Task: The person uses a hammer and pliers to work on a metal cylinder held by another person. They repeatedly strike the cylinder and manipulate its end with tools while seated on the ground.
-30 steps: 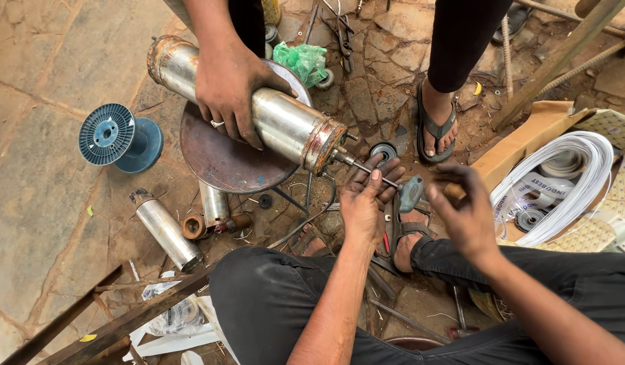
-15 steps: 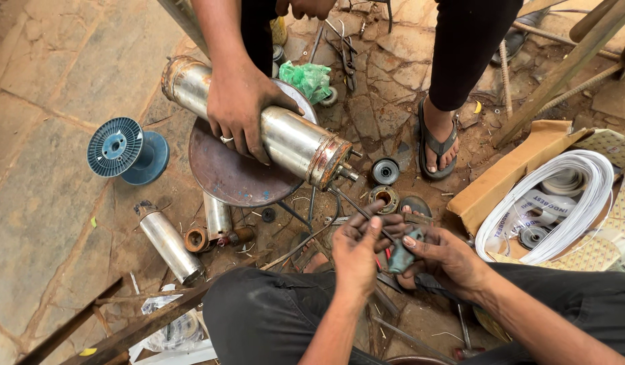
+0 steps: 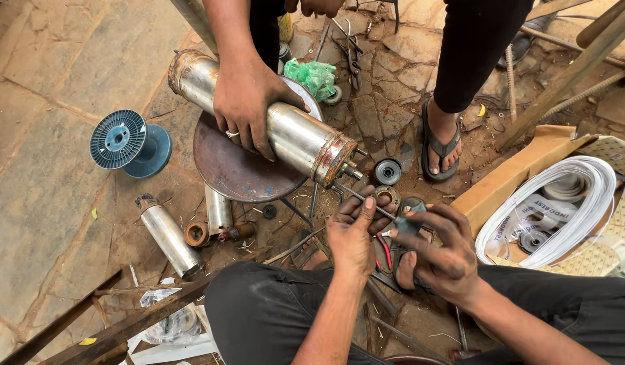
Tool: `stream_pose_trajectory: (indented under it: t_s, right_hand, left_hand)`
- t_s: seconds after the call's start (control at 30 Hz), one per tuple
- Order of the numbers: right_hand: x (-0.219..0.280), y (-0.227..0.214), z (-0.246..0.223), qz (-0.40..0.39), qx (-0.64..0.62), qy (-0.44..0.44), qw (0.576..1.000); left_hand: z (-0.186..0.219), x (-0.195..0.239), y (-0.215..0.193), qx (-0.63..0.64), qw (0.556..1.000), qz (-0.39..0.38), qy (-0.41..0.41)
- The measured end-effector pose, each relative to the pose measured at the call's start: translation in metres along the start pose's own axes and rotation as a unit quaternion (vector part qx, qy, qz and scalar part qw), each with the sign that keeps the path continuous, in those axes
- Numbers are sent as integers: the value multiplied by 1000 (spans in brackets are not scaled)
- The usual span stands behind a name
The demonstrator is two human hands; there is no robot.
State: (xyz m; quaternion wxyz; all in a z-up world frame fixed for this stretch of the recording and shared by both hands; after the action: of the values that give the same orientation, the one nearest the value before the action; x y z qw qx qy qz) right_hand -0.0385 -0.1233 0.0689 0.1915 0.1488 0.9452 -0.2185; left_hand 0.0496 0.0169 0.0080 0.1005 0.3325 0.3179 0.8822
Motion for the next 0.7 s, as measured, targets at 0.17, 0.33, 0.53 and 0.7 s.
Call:
stream_pose_trajectory:
  t_s: [0.17, 0.33, 0.53, 0.7]
  right_hand:
    - [4, -8, 12, 127, -314, 148, 929]
    - [11, 3, 44, 71, -340, 330, 878]
    - [-4, -5, -27, -47, 97, -163, 981]
    - [8, -27, 9, 44, 20, 109, 993]
  left_hand:
    - [2, 3, 5, 50, 995, -80, -13]
    - [1, 7, 8, 82, 991, -107, -10]
    - [-6, -1, 0, 51, 998, -33, -8]
    - [-2, 2, 6, 31, 998, -51, -9]
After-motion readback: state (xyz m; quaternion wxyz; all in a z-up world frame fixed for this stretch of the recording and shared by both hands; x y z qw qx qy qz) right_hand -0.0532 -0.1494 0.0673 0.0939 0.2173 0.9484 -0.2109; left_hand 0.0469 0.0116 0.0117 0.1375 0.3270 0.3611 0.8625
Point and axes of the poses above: each hand's wrist, its own x-axis away from the middle knuckle, its own y-axis out of the palm, z = x × y, the point moved 7 cm from there along -x, towards the middle knuckle, and after that the axes turned 14 degrees about -y, right-handed, at the moved point
